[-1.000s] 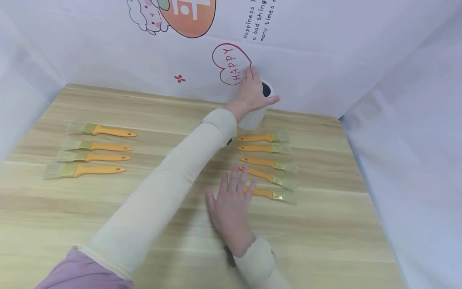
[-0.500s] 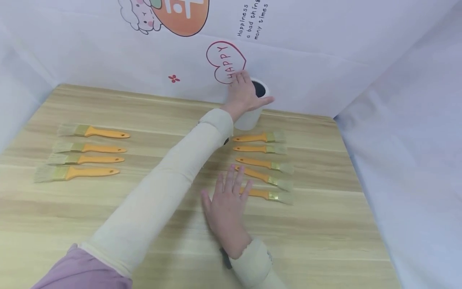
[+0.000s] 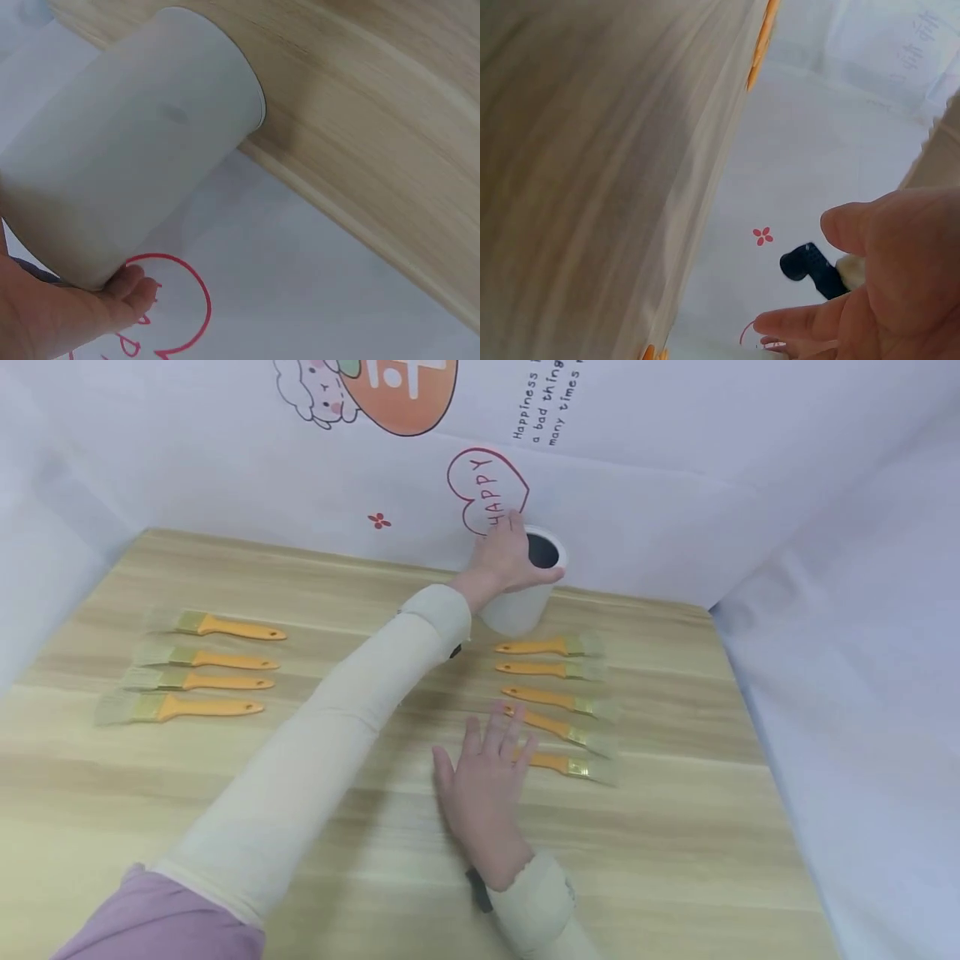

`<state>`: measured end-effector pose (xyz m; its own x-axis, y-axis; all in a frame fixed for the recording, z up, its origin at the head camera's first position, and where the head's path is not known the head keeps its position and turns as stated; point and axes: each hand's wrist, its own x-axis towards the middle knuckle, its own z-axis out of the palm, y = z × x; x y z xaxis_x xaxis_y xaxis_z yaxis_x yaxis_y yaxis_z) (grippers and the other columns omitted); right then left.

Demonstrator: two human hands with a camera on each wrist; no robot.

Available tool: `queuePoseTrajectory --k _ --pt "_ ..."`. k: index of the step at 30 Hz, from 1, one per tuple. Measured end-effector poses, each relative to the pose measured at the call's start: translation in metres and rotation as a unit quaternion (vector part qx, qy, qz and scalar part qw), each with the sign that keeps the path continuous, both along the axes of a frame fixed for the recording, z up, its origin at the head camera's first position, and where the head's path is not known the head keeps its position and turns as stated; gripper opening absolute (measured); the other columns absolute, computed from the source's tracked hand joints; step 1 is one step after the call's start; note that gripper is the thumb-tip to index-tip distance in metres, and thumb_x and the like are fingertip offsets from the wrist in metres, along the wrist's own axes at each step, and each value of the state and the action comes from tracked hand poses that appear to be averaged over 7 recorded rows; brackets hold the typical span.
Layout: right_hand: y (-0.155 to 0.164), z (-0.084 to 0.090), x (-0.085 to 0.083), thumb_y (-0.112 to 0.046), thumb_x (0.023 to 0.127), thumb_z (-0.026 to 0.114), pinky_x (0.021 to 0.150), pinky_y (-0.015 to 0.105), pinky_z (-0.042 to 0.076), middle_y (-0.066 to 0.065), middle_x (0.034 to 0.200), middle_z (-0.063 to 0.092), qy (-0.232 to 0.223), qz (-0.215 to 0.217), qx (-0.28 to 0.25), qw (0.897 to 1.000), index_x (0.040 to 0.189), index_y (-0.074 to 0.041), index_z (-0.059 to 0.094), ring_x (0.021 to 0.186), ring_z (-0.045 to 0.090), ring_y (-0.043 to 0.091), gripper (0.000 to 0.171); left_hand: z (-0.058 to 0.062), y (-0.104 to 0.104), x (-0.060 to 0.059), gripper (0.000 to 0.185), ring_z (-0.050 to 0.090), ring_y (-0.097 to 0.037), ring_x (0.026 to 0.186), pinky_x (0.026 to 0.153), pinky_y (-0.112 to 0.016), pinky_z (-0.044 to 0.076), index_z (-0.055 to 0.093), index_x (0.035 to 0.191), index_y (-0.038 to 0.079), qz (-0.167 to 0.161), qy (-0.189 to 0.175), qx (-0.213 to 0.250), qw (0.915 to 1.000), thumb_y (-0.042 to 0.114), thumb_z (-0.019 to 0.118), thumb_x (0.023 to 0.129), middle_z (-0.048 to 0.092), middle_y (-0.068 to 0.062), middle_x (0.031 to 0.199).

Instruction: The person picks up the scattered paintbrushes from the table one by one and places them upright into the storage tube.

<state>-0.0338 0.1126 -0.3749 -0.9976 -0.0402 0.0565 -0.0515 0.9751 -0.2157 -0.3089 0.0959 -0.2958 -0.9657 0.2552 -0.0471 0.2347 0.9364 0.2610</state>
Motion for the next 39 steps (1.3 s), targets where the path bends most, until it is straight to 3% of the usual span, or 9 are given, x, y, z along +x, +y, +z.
queuePoseTrajectory --k 4,7,11,15,19,22,24,32,39 --pt "-0.001 0.000 0.000 -0.047 0.099 0.044 0.113 0.070 0.006 0.030 0.158 0.011 0.031 -0.016 -0.012 0.999 0.137 0.007 0.047 0.147 -0.004 0.048 0.066 0.000 -0.016 0.012 0.121 0.034 -0.021 0.143 0.116 -0.039 0.032 0.003 0.154 0.000 -0.022 -0.008 -0.001 0.9997 0.082 0.046 0.075 0.024 -0.012 0.159" --pt "0.003 0.000 -0.003 -0.045 0.098 0.047 0.112 0.070 0.006 0.032 0.157 0.010 0.054 -0.026 -0.027 0.998 0.136 0.009 0.046 0.146 -0.006 0.049 0.066 -0.001 -0.033 0.026 0.121 0.031 -0.020 0.144 0.117 -0.039 0.029 0.002 0.154 0.001 -0.028 -0.011 0.023 0.9993 0.080 0.050 0.075 0.024 -0.011 0.159" --pt "0.013 -0.001 -0.011 -0.045 0.099 0.045 0.112 0.070 0.003 0.033 0.156 0.009 0.045 -0.030 -0.051 0.997 0.136 0.009 0.046 0.146 -0.011 0.049 0.065 -0.002 -0.052 0.046 0.118 0.035 -0.021 0.141 0.115 -0.038 0.032 0.009 0.153 0.002 -0.015 -0.007 0.039 0.9991 0.077 0.054 0.074 0.029 -0.011 0.156" --pt "0.028 -0.005 -0.014 -0.045 0.101 0.041 0.112 0.069 0.003 0.032 0.157 0.009 0.011 -0.041 -0.066 0.997 0.136 0.009 0.045 0.145 -0.015 0.048 0.064 -0.005 -0.064 0.069 0.115 0.044 -0.023 0.133 0.111 -0.038 0.038 0.019 0.150 0.000 -0.014 -0.014 0.020 0.9996 0.077 0.056 0.074 0.037 -0.013 0.149" --pt "0.043 -0.009 -0.013 -0.041 0.100 0.044 0.110 0.069 0.017 0.037 0.148 0.026 0.039 -0.065 -0.064 0.995 0.127 0.012 0.052 0.144 0.005 0.053 0.059 -0.009 -0.071 0.092 0.114 0.051 -0.024 0.124 0.104 -0.037 0.045 0.026 0.147 -0.001 -0.038 -0.015 0.019 0.9990 0.077 0.058 0.072 0.043 -0.013 0.142" --pt "0.053 -0.009 -0.014 -0.037 0.100 0.046 0.103 0.066 0.031 0.039 0.135 0.040 0.074 -0.077 -0.058 0.993 0.119 0.014 0.056 0.133 0.029 0.054 0.055 -0.010 -0.078 0.105 0.116 0.050 -0.024 0.126 0.105 -0.037 0.044 0.026 0.148 -0.002 -0.052 -0.008 0.030 0.9982 0.076 0.061 0.070 0.041 -0.014 0.145" --pt "0.059 -0.007 -0.016 -0.037 0.100 0.045 0.100 0.064 0.034 0.040 0.129 0.044 0.072 -0.083 -0.062 0.992 0.119 0.014 0.056 0.126 0.036 0.053 0.055 -0.010 -0.084 0.113 0.117 0.048 -0.024 0.128 0.106 -0.037 0.043 0.025 0.149 -0.002 -0.056 -0.005 0.041 0.9976 0.075 0.064 0.070 0.039 -0.014 0.146" --pt "0.064 0.002 -0.021 -0.042 0.103 0.035 0.101 0.063 0.032 0.041 0.134 0.040 0.019 -0.093 -0.064 0.993 0.126 0.013 0.050 0.125 0.035 0.053 0.062 -0.008 -0.113 0.147 0.122 0.049 -0.026 0.125 0.107 -0.036 0.043 0.021 0.149 -0.005 -0.064 -0.001 0.074 0.9952 0.073 0.067 0.068 0.039 -0.016 0.143" --pt "0.057 0.002 -0.018 -0.044 0.103 0.033 0.101 0.062 0.032 0.041 0.132 0.041 0.003 -0.089 -0.053 0.995 0.127 0.013 0.049 0.124 0.034 0.053 0.064 -0.013 -0.123 0.163 0.125 0.057 -0.027 0.115 0.096 -0.036 0.051 0.015 0.150 -0.005 -0.042 -0.035 0.111 0.9923 0.071 0.069 0.068 0.034 -0.018 0.147"
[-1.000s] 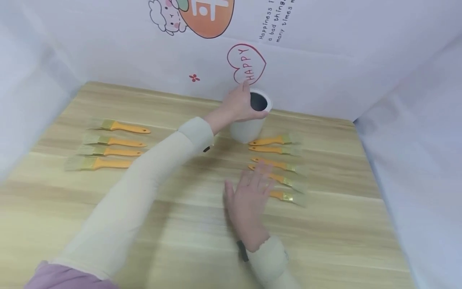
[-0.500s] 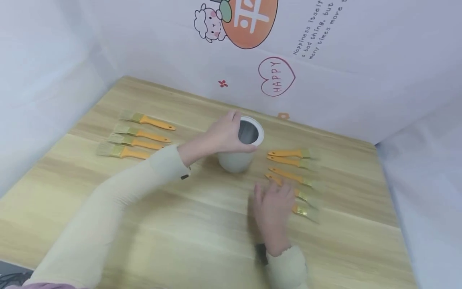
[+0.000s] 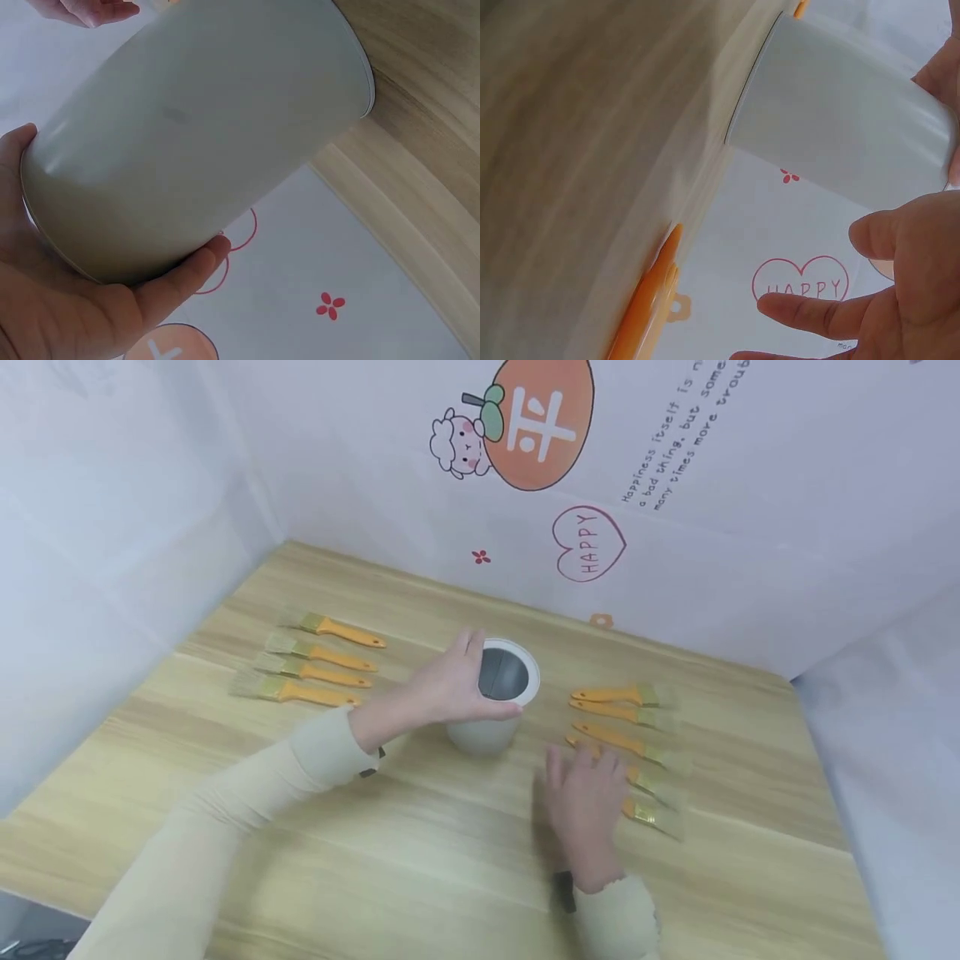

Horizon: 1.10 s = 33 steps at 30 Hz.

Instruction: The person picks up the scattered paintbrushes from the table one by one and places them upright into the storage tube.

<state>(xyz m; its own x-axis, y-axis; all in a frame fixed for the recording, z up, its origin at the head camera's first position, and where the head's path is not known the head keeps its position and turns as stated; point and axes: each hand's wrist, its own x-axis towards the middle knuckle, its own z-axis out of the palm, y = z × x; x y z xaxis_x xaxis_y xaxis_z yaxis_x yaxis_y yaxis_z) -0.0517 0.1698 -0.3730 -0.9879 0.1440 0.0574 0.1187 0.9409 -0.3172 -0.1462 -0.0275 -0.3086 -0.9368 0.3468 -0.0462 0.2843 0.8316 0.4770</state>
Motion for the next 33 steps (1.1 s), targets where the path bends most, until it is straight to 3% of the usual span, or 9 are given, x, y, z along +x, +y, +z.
queuePoseTrajectory --k 4,10,14,17,22,26,29,31,33 --pt "0.005 -0.005 0.005 -0.044 0.103 0.033 0.090 0.058 0.038 0.040 0.122 0.046 -0.005 0.001 -0.022 1.000 0.128 0.014 0.048 0.113 0.041 0.051 0.065 -0.006 0.001 0.002 0.124 0.058 -0.027 0.114 0.095 -0.036 0.052 0.017 0.149 -0.006 0.005 -0.008 0.001 1.0000 0.072 0.068 0.067 0.036 -0.018 0.145" --pt "0.021 -0.009 0.011 -0.048 0.102 0.026 0.082 0.058 0.046 0.039 0.124 0.047 -0.060 -0.021 -0.055 0.996 0.134 0.014 0.041 0.109 0.050 0.052 0.071 -0.005 -0.003 0.004 0.123 0.056 -0.028 0.117 0.097 -0.036 0.051 0.018 0.149 -0.007 0.010 -0.015 0.002 0.9998 0.071 0.069 0.068 0.034 -0.020 0.146" --pt "0.034 -0.010 0.011 -0.049 0.102 0.026 0.055 0.044 0.049 0.031 0.095 0.062 -0.069 -0.059 -0.071 0.993 0.136 0.015 0.034 0.073 0.060 0.039 0.074 -0.003 -0.007 0.007 0.120 0.057 -0.027 0.112 0.093 -0.035 0.053 0.021 0.147 -0.007 0.004 -0.010 -0.009 0.9999 0.071 0.068 0.069 0.037 -0.018 0.142" --pt "0.041 -0.010 0.010 -0.053 0.100 0.027 0.038 0.031 0.038 0.018 0.063 0.056 -0.065 -0.100 -0.087 0.989 0.140 0.015 0.023 0.048 0.048 0.022 0.079 -0.005 -0.008 0.013 0.120 0.059 -0.028 0.109 0.090 -0.035 0.054 0.023 0.147 -0.006 -0.002 -0.001 -0.011 0.9999 0.073 0.067 0.068 0.037 -0.018 0.142" --pt "0.047 -0.005 0.008 -0.057 0.099 0.025 0.035 0.026 0.032 0.005 0.054 0.043 -0.082 -0.122 -0.085 0.985 0.144 0.010 0.014 0.042 0.039 0.017 0.082 -0.009 -0.011 0.023 0.119 0.058 -0.028 0.110 0.089 -0.036 0.054 0.025 0.147 -0.006 0.001 0.006 0.005 1.0000 0.071 0.069 0.066 0.042 -0.019 0.140" --pt "0.051 -0.004 0.007 -0.054 0.099 0.027 0.038 0.029 0.036 0.017 0.062 0.053 -0.111 -0.105 -0.084 0.985 0.141 0.012 0.019 0.048 0.047 0.022 0.078 -0.009 -0.015 0.029 0.117 0.058 -0.029 0.108 0.087 -0.038 0.054 0.025 0.147 -0.004 0.011 0.005 0.024 0.9996 0.067 0.071 0.067 0.042 -0.018 0.139" --pt "0.064 -0.008 0.009 -0.053 0.099 0.027 0.046 0.032 0.040 0.025 0.078 0.059 -0.138 -0.088 -0.087 0.983 0.129 0.014 0.037 0.060 0.052 0.026 0.074 -0.010 -0.016 0.032 0.115 0.058 -0.027 0.105 0.086 -0.038 0.054 0.027 0.145 -0.003 0.013 0.007 0.031 0.9994 0.068 0.071 0.066 0.043 -0.017 0.136" --pt "0.073 -0.010 0.013 -0.053 0.099 0.027 0.049 0.032 0.040 0.022 0.076 0.059 -0.155 -0.076 -0.084 0.981 0.103 0.009 0.055 0.061 0.052 0.025 0.069 -0.011 -0.017 0.034 0.115 0.058 -0.026 0.103 0.084 -0.036 0.054 0.028 0.145 -0.003 0.011 0.008 0.030 0.9995 0.069 0.071 0.066 0.044 -0.017 0.135" --pt "0.080 -0.012 0.016 -0.054 0.100 0.026 0.048 0.030 0.036 0.011 0.065 0.054 -0.172 -0.061 -0.080 0.980 0.078 0.001 0.057 0.056 0.047 0.020 0.067 -0.013 -0.017 0.036 0.114 0.059 -0.024 0.098 0.081 -0.035 0.055 0.030 0.144 -0.003 0.012 0.012 0.027 0.9995 0.070 0.070 0.065 0.046 -0.015 0.132"
